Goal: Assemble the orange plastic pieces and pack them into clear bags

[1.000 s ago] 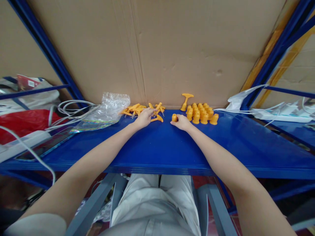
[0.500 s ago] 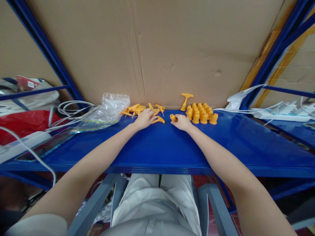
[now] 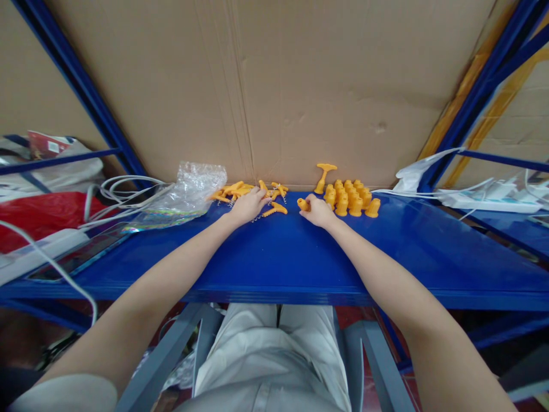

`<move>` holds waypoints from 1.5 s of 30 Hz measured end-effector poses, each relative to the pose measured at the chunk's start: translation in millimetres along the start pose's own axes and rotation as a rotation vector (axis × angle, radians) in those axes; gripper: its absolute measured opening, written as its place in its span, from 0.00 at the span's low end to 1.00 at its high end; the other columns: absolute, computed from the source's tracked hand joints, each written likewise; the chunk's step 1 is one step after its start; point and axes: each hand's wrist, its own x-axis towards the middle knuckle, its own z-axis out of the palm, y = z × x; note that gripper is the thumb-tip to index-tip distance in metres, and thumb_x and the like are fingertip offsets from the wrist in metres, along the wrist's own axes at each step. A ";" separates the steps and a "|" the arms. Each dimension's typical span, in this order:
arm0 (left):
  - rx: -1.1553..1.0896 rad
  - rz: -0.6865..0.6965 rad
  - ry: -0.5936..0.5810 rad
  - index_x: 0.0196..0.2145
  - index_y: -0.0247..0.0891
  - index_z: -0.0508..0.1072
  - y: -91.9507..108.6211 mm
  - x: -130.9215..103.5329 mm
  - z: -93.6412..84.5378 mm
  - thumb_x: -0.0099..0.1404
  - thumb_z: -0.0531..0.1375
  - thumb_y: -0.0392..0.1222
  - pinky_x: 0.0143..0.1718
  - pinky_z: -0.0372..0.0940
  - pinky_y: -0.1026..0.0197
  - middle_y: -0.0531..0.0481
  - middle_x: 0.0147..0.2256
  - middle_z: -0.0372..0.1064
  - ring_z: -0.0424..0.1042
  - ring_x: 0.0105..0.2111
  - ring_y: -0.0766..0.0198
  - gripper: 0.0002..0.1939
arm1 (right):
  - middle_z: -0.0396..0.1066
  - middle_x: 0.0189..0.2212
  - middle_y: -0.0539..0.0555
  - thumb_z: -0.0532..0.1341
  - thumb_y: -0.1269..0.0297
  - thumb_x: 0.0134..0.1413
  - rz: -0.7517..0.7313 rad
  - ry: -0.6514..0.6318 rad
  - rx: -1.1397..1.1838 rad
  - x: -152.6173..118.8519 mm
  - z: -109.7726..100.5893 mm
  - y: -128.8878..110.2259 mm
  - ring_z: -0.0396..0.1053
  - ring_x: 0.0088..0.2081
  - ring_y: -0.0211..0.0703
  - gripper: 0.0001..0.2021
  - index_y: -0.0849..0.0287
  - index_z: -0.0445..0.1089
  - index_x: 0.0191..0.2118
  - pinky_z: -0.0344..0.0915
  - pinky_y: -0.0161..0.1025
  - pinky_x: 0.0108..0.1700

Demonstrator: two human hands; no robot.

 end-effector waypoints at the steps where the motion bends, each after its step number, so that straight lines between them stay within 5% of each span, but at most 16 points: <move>1: -0.018 0.001 0.005 0.50 0.36 0.69 -0.2 0.5 -0.3 0.74 0.47 0.46 0.49 0.66 0.54 0.39 0.51 0.68 0.71 0.50 0.52 0.17 | 0.76 0.37 0.56 0.65 0.63 0.51 -0.002 0.011 0.013 0.3 0.0 0.7 0.74 0.40 0.50 0.12 0.57 0.67 0.42 0.67 0.42 0.40; 11: -0.170 0.124 0.113 0.44 0.36 0.73 -18.9 3.9 12.8 0.69 0.53 0.37 0.52 0.67 0.53 0.41 0.51 0.62 0.70 0.47 0.57 0.11 | 0.75 0.37 0.57 0.65 0.66 0.48 -0.032 0.069 0.091 3.4 -1.0 8.8 0.74 0.40 0.51 0.11 0.57 0.68 0.40 0.68 0.44 0.43; 15: -0.142 0.069 0.148 0.44 0.34 0.74 -23.4 4.8 14.7 0.68 0.53 0.36 0.53 0.66 0.52 0.40 0.51 0.61 0.69 0.48 0.57 0.12 | 0.75 0.37 0.56 0.65 0.67 0.47 -0.050 0.078 0.098 5.0 0.5 12.4 0.74 0.40 0.50 0.11 0.57 0.68 0.39 0.68 0.43 0.42; 27: -0.001 -0.122 0.024 0.53 0.39 0.70 -5.3 -0.3 -3.7 0.74 0.48 0.48 0.45 0.67 0.55 0.40 0.45 0.75 0.74 0.47 0.52 0.18 | 0.76 0.36 0.57 0.65 0.68 0.48 -0.019 0.034 0.084 3.8 -2.8 11.1 0.74 0.38 0.49 0.11 0.59 0.71 0.40 0.67 0.40 0.40; 45: -0.138 -0.094 0.060 0.60 0.38 0.61 -11.3 2.8 11.3 0.72 0.45 0.37 0.50 0.67 0.50 0.35 0.52 0.63 0.72 0.49 0.51 0.20 | 0.76 0.35 0.56 0.65 0.66 0.50 -0.042 0.064 0.099 1.2 -6.3 10.9 0.73 0.37 0.47 0.12 0.61 0.72 0.42 0.67 0.41 0.41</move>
